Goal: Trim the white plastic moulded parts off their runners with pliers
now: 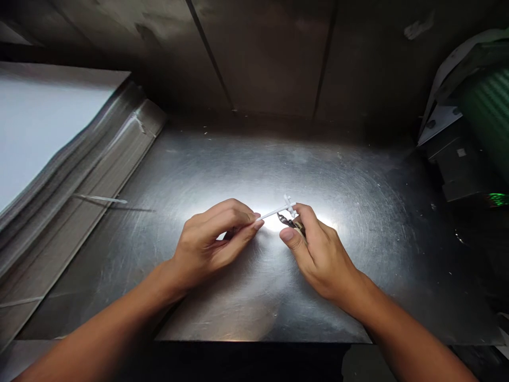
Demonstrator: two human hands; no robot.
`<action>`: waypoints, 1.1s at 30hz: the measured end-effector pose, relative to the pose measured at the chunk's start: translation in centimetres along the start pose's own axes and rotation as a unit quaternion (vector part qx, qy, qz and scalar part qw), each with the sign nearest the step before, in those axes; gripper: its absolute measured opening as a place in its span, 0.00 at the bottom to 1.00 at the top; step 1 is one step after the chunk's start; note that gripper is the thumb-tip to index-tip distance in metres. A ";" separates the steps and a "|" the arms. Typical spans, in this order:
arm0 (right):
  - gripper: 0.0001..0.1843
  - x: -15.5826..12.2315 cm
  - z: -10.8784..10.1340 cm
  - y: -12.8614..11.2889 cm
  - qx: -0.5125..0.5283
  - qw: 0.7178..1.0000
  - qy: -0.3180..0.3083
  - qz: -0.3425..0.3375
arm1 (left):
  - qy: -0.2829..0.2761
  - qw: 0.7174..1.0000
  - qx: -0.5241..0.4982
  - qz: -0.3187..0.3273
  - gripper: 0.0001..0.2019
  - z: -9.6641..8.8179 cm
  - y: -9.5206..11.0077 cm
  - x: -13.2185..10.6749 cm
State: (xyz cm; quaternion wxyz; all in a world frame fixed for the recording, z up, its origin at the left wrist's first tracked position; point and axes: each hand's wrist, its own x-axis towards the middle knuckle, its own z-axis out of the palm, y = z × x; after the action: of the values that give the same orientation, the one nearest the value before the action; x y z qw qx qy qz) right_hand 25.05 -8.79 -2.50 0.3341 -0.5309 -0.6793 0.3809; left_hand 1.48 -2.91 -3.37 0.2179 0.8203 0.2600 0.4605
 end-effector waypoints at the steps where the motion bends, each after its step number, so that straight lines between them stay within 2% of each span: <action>1: 0.24 0.0 0.0 0.0 0.001 1.000 -0.002 0.003 | 0.002 1.000 0.001 0.002 0.09 0.0 0.0 -0.1; 15: 0.24 0.1 -0.1 -0.1 -0.013 1.000 0.002 -0.011 | 0.001 1.000 -0.010 -0.005 0.09 0.3 0.1 0.1; 23: 0.30 0.2 0.0 -0.1 -0.045 0.999 0.007 -0.016 | 0.004 0.999 0.039 0.013 0.10 0.2 0.0 -0.3; 28: 0.27 0.2 0.0 -0.2 -0.047 0.999 -0.001 -0.023 | -0.002 0.998 0.064 0.017 0.09 0.2 -0.2 -0.4; 33: 0.26 0.1 0.1 -0.3 -0.079 0.995 0.010 -0.052 | 0.010 1.000 0.026 0.006 0.10 0.3 0.0 -0.3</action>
State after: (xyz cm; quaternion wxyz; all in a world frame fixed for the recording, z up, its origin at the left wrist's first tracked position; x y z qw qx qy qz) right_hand 24.84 -8.78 -2.26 0.3170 -0.5237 -0.7305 0.3025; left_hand 1.59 -3.09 -3.72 0.1911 0.8227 0.2696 0.4625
